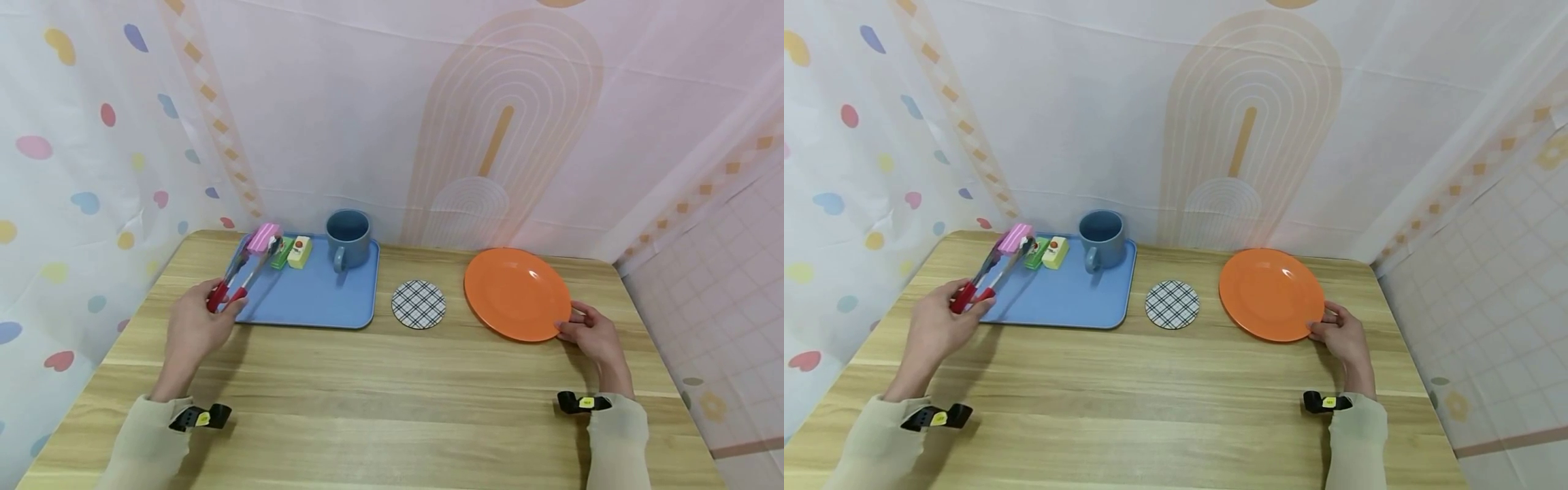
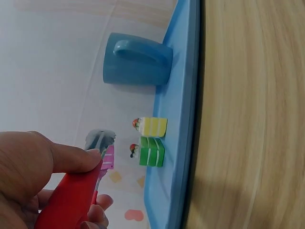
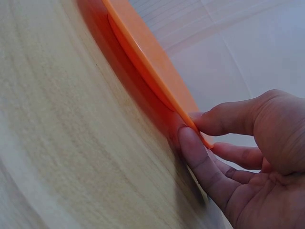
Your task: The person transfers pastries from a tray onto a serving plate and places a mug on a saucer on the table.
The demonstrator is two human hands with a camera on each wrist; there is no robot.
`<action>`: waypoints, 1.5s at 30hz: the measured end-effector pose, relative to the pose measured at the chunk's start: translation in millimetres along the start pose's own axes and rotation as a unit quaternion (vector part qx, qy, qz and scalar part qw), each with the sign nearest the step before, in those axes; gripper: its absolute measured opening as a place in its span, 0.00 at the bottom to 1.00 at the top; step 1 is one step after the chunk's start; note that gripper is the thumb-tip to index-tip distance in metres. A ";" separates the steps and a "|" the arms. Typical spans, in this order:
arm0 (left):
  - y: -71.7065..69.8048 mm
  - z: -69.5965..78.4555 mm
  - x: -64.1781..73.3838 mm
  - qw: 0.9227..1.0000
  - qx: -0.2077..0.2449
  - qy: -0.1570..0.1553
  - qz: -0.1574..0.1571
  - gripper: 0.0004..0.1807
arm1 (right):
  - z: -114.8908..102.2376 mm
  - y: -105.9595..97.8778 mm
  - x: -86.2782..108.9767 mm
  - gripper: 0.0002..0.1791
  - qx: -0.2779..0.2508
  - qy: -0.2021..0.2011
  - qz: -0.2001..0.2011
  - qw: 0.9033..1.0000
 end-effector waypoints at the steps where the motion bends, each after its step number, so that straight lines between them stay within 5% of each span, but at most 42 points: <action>1: -0.6 1.3 0.5 1.000 0.002 0.005 0.004 0.32 | 0.0 0.0 -0.1 0.42 -0.001 0.000 0.000 1.000; 31: -11.6 37.3 13.4 0.996 0.012 0.064 0.057 0.31 | -0.2 0.1 -0.6 0.42 0.004 0.004 0.004 1.000; 45: -12.9 54.7 21.0 0.994 0.014 0.094 0.052 0.32 | -0.1 0.3 -1.9 0.43 0.003 0.008 0.004 1.000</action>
Point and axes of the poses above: each hand's wrist, its own x-axis away from the middle knuckle, its own y-axis out of the palm, z = x × y, the point moved 6 cm from there along -x, towards the middle knuckle, and after that the axes turned 13 degrees about -x, right-handed, at the moved point
